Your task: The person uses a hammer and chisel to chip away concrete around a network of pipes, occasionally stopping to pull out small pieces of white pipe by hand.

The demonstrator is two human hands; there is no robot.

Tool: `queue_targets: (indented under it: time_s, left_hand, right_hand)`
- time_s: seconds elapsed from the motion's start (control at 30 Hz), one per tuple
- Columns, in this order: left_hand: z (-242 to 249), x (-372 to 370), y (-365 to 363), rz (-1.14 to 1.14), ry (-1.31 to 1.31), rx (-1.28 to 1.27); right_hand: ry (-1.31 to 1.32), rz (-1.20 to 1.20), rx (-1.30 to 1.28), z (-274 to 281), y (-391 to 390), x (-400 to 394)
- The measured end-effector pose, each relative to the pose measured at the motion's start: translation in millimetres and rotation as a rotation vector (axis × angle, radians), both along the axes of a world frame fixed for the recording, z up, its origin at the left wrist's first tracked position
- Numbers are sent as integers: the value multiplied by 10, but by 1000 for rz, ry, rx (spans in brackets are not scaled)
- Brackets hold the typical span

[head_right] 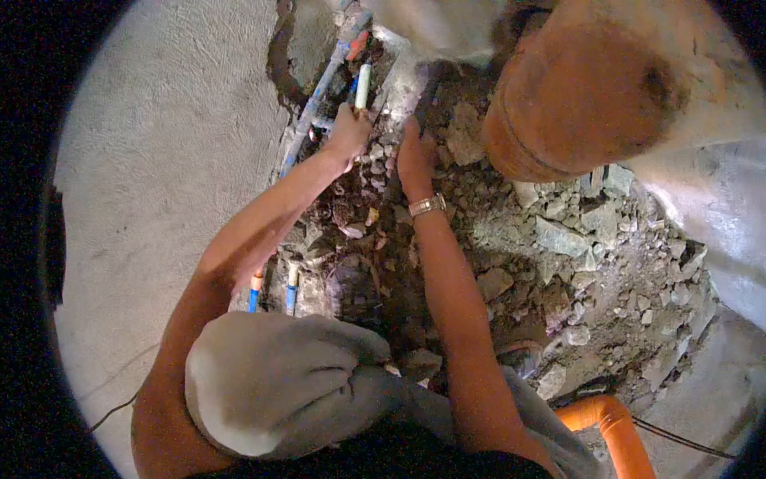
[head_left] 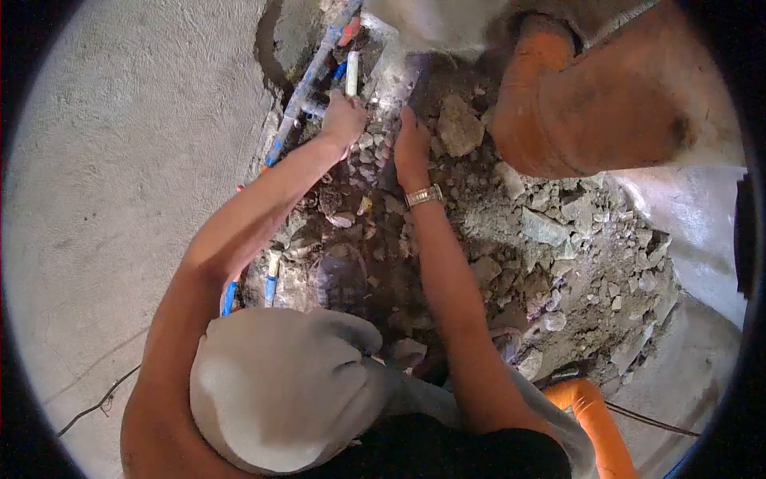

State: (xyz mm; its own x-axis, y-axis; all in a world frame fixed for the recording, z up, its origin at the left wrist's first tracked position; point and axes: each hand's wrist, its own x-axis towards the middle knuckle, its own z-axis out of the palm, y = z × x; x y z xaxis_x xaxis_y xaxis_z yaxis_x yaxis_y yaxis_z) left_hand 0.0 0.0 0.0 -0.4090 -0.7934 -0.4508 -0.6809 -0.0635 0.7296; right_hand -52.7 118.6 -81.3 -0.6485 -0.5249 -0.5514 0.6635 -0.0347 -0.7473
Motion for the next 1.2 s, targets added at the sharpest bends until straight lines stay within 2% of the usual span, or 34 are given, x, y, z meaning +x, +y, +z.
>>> queue_targets:
  time_s: [0.03,0.07,0.1,0.13,0.17,0.2,0.23,0.27,0.37,0.4,0.43,0.5,0.57,0.7,0.77,0.8,0.83,0.9,0.93,1.0,1.03,1.07,1.1,1.13,1.17,1.2]
  left_hand:
    - [15,13,4,-91,32,-90]
    - [-23,103,43,-179,53,-170]
    - [-445,524,140,-247,-75,-183]
    - [-867,505,-218,-384,-149,-340]
    - [-579,370,-197,-308,-184,-287]
    - [-334,238,-193,-231,-217,-235]
    - [-467,187,-306,-230,-197,-242]
    - [-636,179,-472,-443,-171,-292]
    - [-679,86,-669,-652,-92,-93]
    - [-210,28,-410,-347,-33,-7]
    - [48,-23,-253,-42,31,84]
    - [-24,-49,-325,-37,86,55]
    - [31,-98,-367,14,145,147]
    - [-3,-182,-437,5,150,100]
    - [75,-172,-420,-49,96,89]
    - [-17,-166,-488,-136,99,44]
    - [45,-162,-425,-138,94,52]
    - [186,-179,-342,6,141,213]
    - [155,-187,-336,2,136,216]
    - [72,-203,-373,4,86,98]
    - [100,-194,-335,7,60,42]
    - [161,-214,-348,-10,-26,159]
    - [-64,-193,-479,-11,-28,162]
    - [-465,-162,-744,-318,-159,-35]
    - [-525,-164,-782,-392,-194,-96]
    - [-577,-165,-813,-463,-229,-162]
  right_hand:
    - [286,-37,-11,-288,-64,-36]
    - [357,-37,38,-267,186,298]
    - [428,-38,89,-244,433,627]
    - [191,-3,101,219,441,570]
    - [-39,30,107,515,429,524]
    - [-22,27,102,555,418,491]
    - [7,17,115,592,392,439]
    - [24,7,127,621,363,417]
    - [122,77,54,723,296,362]
    - [126,77,51,537,184,331]
    - [400,74,24,202,17,265]
    - [680,74,-5,220,-167,225]
    - [241,67,98,791,-319,160]
    - [70,239,51,709,-496,-127]
    - [144,236,87,456,-577,-140]
    - [534,180,123,58,-715,-128]
    - [625,130,81,63,-710,-127]
    - [812,30,3,96,-695,-125]
    - [599,151,10,460,-535,-157]
    - [380,269,15,460,-536,-170]
    - [570,158,-4,277,-641,-135]
    - [663,100,-14,94,-653,-170]
    - [757,42,-18,66,-636,-188]
    - [563,207,-6,418,-503,-281]
    - [365,366,5,662,-412,-332]
    - [276,300,18,717,-415,-312]
